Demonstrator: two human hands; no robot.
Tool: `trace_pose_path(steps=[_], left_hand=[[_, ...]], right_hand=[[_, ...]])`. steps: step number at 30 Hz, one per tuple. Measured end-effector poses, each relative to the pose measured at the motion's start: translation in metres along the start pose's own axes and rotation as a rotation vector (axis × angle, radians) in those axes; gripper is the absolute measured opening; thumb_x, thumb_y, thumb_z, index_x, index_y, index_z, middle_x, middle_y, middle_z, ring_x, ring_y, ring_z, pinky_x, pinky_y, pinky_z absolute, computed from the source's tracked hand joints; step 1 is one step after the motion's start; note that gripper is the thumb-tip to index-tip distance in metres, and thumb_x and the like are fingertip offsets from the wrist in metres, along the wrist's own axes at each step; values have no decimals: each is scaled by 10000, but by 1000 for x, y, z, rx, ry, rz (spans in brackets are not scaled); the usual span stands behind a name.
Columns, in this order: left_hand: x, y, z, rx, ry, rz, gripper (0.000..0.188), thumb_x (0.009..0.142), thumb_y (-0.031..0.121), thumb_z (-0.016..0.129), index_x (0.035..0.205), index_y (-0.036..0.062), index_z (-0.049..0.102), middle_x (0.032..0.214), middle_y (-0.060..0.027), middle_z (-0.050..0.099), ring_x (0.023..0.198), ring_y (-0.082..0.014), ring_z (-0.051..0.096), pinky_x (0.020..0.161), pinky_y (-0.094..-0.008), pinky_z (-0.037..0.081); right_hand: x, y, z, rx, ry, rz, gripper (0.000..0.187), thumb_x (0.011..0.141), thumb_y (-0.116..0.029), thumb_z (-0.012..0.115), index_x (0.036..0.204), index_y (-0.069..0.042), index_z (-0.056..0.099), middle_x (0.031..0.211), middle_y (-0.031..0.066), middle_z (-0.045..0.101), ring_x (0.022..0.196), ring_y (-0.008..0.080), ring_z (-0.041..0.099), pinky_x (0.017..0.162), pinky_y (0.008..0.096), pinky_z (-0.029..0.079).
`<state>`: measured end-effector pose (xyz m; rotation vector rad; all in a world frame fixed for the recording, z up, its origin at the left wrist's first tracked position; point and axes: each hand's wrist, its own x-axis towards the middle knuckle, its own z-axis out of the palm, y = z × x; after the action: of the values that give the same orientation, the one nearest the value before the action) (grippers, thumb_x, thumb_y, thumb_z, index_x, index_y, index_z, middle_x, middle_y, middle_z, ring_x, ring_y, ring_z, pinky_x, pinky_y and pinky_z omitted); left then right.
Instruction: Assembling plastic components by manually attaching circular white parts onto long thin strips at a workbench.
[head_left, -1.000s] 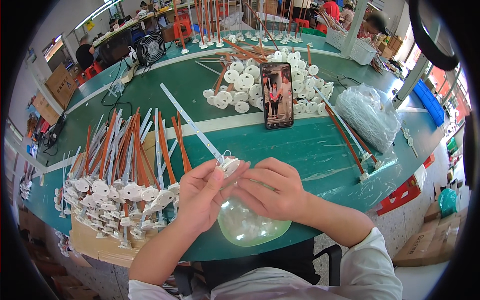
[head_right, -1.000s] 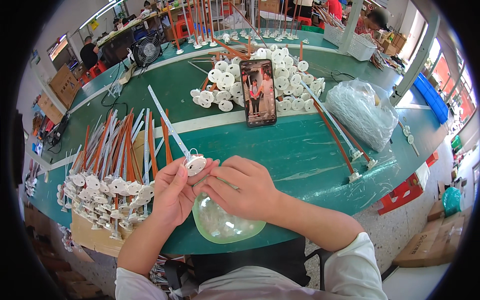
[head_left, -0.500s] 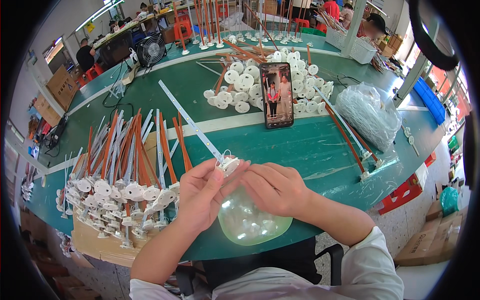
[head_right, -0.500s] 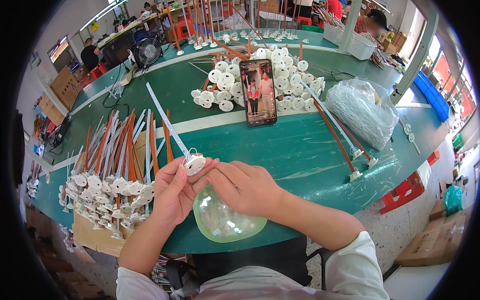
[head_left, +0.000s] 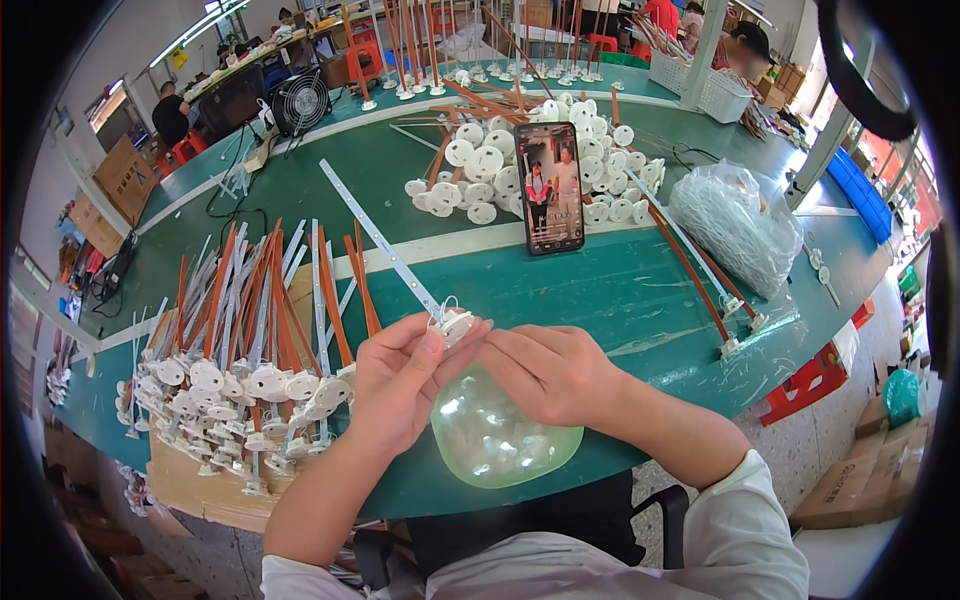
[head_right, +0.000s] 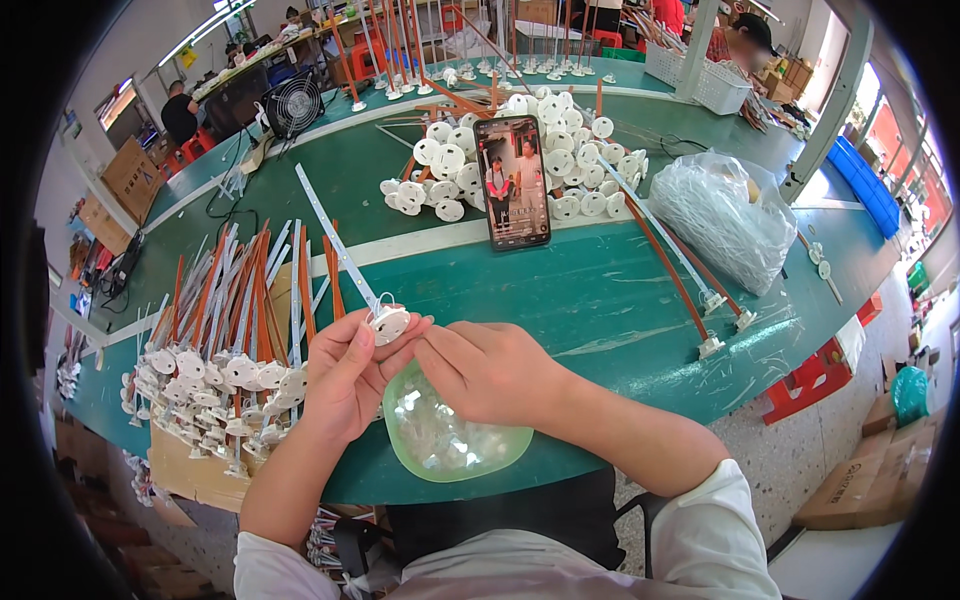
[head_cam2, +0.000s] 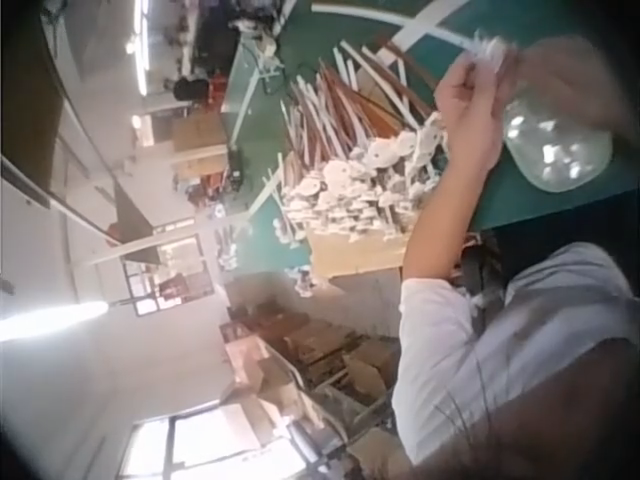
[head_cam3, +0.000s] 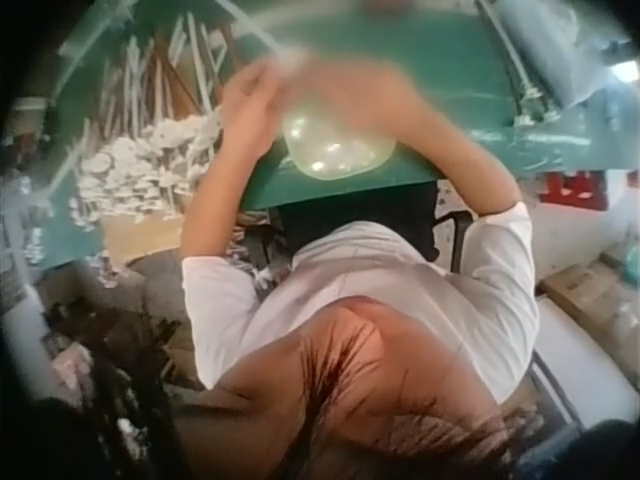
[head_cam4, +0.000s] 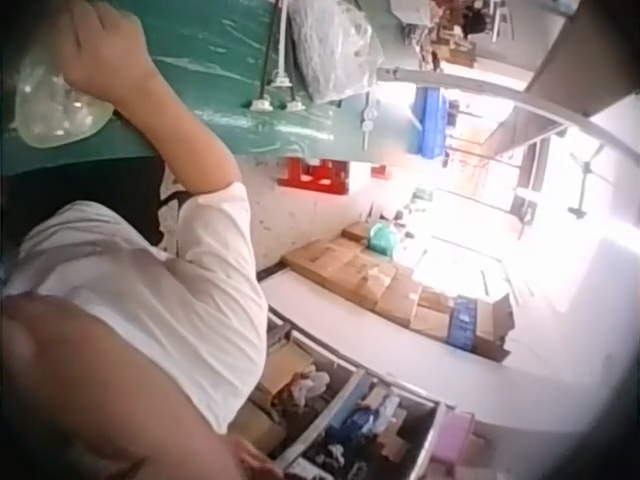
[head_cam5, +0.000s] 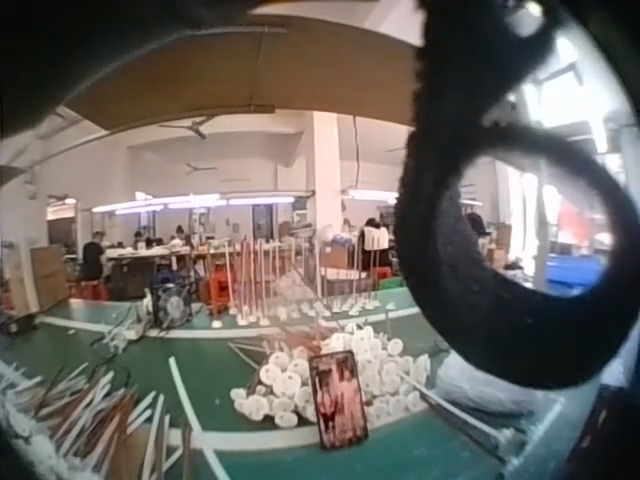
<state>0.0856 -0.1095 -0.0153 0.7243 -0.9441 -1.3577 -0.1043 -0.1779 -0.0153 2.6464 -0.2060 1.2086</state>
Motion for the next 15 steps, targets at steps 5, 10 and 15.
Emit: trace_pose_path(steps=[5,10,15], left_hand=[[-2,-4,-1,-69,-66,23,397,989,225,539,1272,-51,503,1257,-231,586,1258,-371,514,1047,-426,461],[-8,-10,2,-153,-158,-31,476,953,239,603,1329,-14,458,1337,-218,535,1314,-358,458,1061,-413,444],[-8,-12,4,-164,-140,-56,488,950,253,606,1336,-7,461,1347,-207,531,1317,-346,457,1056,-404,451]], right_hand=[[8,-4,-9,178,158,86,257,688,11,702,927,52,616,901,122,646,673,203,650,543,286,547],[10,-10,-5,180,276,110,197,693,32,728,884,14,680,839,115,687,654,210,683,552,276,561],[8,-9,-5,145,282,120,201,691,28,733,886,12,686,837,118,687,661,206,687,552,268,560]])
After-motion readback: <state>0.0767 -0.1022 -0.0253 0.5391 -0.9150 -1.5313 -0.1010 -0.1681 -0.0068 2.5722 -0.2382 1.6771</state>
